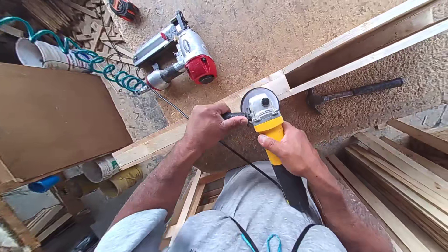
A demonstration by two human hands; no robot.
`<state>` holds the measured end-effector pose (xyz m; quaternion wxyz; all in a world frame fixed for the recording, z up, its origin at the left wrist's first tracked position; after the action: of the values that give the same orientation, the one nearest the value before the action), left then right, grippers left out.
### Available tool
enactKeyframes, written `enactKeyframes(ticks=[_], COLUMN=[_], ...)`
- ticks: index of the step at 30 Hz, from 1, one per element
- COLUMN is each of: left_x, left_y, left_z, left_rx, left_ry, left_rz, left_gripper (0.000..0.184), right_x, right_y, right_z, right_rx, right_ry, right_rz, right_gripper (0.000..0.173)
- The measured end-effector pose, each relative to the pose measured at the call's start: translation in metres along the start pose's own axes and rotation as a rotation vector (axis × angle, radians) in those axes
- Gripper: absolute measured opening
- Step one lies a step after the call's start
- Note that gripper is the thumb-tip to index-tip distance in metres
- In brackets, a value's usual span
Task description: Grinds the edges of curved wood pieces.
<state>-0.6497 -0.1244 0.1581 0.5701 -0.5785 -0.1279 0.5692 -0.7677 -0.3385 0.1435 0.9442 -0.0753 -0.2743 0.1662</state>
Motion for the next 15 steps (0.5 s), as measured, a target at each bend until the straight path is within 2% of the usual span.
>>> enactKeyframes(ticks=[3,8,12,14,15], left_x=[0.008,0.019,0.031,0.033,0.031], left_y=[0.002,-0.003,-0.001,-0.011,-0.024], left_z=[0.032,0.033,0.063,0.063,0.063], left_rx=[-0.044,-0.080,-0.088,-0.168,-0.261], left_ry=[-0.007,-0.041,-0.098,-0.074,-0.038], left_rz=[-0.009,-0.002,-0.009,-0.003,0.005], left_gripper=[0.079,0.075,0.080,0.077,0.071], right_x=[-0.004,0.011,0.013,0.023,0.032], right_y=[0.016,0.019,0.039,0.041,0.041], right_z=[0.005,-0.002,0.002,-0.003,-0.004], right_rx=[0.079,0.092,0.164,0.153,0.133], right_ry=[-0.015,-0.042,-0.033,-0.062,-0.104], right_rz=[0.025,0.070,0.124,0.098,0.053], right_gripper=[0.071,0.069,0.068,0.066,0.065])
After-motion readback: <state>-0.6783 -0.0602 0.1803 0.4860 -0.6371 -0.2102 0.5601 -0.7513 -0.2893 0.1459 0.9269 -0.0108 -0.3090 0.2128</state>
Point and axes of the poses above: each hand's wrist, its own z-axis away from the middle knuckle, its own y-axis out of the palm, x = y × z, the point moved 6 cm from there along -z, towards the middle knuckle, and after that the axes turned 8 degrees about y, right-handed, at the moved point
